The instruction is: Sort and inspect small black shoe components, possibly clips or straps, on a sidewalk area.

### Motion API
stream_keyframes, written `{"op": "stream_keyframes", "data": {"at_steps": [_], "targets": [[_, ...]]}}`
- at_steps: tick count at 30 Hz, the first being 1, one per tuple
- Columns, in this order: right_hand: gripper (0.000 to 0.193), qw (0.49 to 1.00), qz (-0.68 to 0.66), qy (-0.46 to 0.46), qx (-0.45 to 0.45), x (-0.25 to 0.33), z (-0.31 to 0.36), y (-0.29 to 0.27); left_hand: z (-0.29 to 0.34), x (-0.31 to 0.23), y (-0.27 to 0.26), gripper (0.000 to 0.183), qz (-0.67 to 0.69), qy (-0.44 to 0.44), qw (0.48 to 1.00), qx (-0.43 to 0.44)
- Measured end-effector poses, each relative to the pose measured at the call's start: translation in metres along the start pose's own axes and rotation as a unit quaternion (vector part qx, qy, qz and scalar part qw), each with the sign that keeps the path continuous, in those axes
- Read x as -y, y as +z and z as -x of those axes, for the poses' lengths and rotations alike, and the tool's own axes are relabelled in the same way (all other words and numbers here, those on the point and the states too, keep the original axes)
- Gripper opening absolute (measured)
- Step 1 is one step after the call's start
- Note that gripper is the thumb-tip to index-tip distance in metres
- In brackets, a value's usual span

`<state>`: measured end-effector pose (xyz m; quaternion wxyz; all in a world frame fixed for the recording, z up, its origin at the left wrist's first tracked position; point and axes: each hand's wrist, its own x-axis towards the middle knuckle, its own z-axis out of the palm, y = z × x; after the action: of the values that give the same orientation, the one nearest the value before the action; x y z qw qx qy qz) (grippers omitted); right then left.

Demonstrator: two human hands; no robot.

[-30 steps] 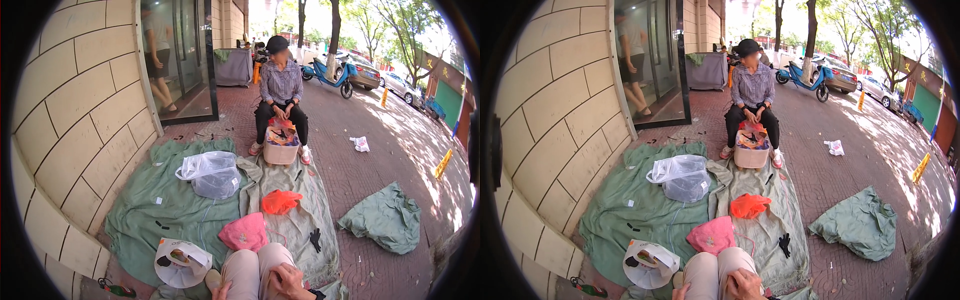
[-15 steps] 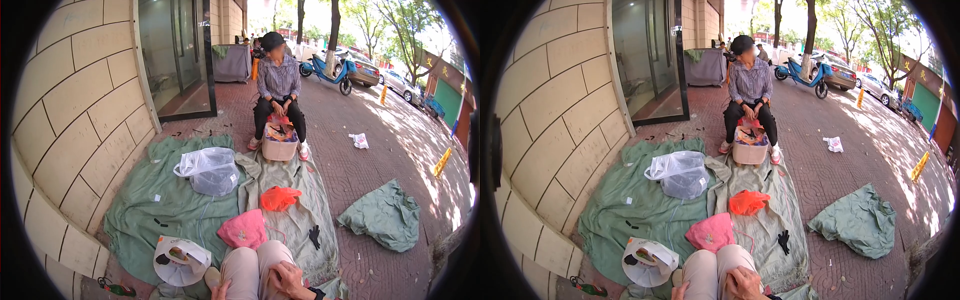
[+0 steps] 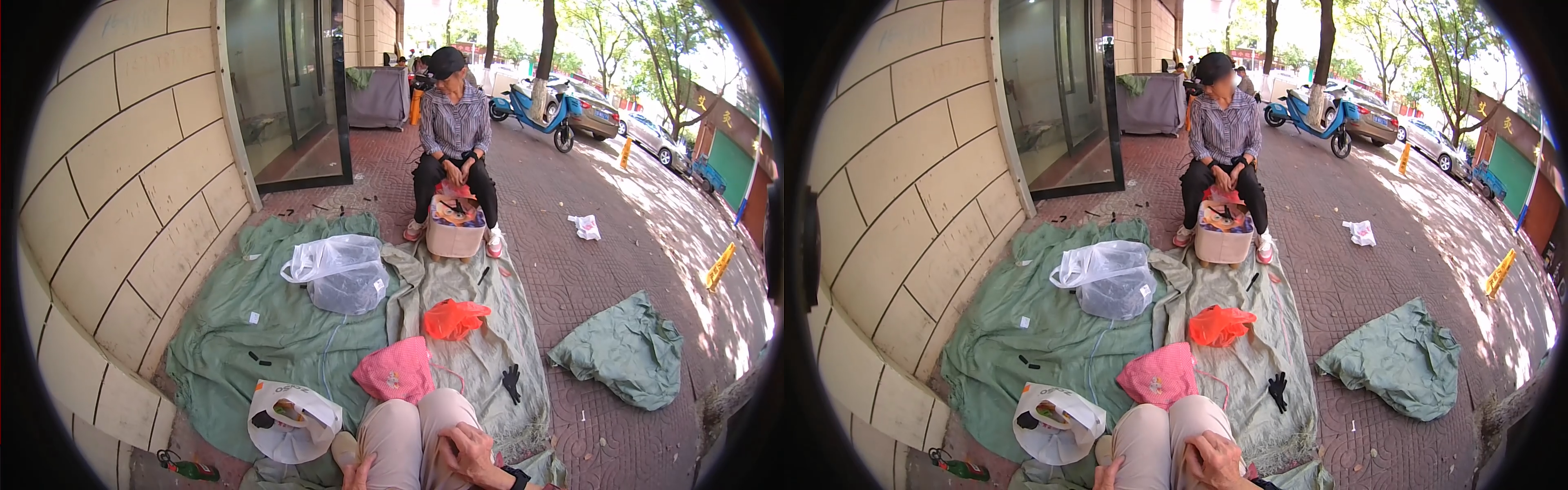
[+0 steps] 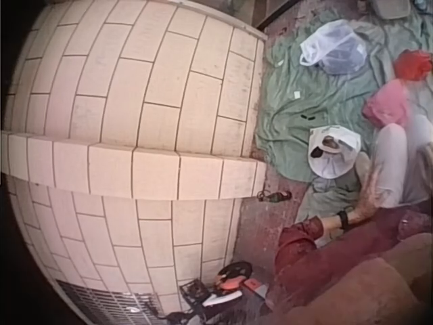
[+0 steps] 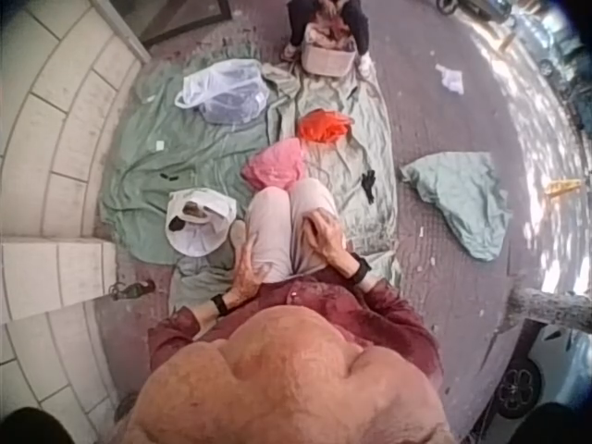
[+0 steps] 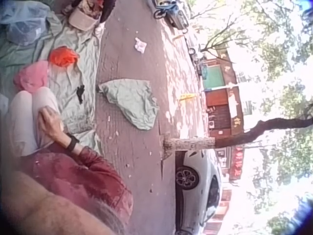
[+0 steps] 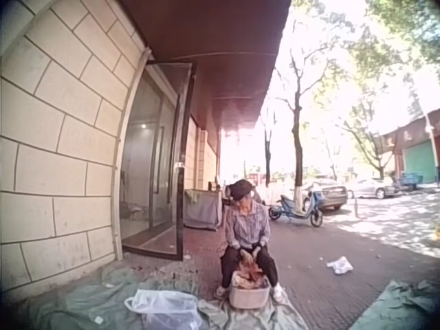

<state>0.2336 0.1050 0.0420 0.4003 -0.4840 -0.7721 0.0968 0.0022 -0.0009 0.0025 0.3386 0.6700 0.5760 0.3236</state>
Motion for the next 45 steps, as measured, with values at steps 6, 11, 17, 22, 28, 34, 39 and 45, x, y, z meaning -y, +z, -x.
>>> {"op": "stream_keyframes", "data": {"at_steps": [6, 11, 17, 22, 28, 34, 39, 45], "targets": [[0.018, 1.0, 0.002, 0.002, 0.004, 0.0, 0.0, 0.0, 0.0, -0.002, -0.001, 0.077, -0.006, -0.005, 1.0, -0.001], [0.018, 1.0, 0.003, -0.001, 0.003, 0.0, 0.0, 0.001, -0.001, -0.004, -0.003, 0.078, -0.005, -0.009, 1.0, 0.0], [0.018, 1.0, -0.001, 0.006, 0.006, 0.001, 0.0, 0.0, -0.001, -0.004, -0.002, 0.078, -0.003, -0.009, 1.0, -0.001], [0.019, 1.0, 0.005, 0.002, 0.004, 0.001, 0.0, 0.0, 0.0, -0.005, -0.003, 0.079, 0.004, -0.016, 1.0, 0.005], [0.018, 1.0, 0.01, 0.003, 0.009, 0.0, 0.001, 0.001, -0.001, -0.009, -0.006, 0.078, 0.012, -0.013, 1.0, 0.007], [0.018, 1.0, 0.009, 0.003, 0.006, 0.001, 0.001, 0.001, -0.002, -0.01, -0.006, 0.078, 0.001, -0.015, 1.0, 0.007], [0.018, 1.0, 0.008, 0.001, 0.006, 0.002, 0.0, 0.0, 0.0, -0.008, -0.004, 0.078, 0.006, -0.021, 1.0, 0.0], [0.017, 1.0, 0.003, 0.002, 0.004, 0.002, -0.001, 0.0, -0.001, -0.007, -0.004, 0.078, 0.0, -0.023, 1.0, 0.004]]}}
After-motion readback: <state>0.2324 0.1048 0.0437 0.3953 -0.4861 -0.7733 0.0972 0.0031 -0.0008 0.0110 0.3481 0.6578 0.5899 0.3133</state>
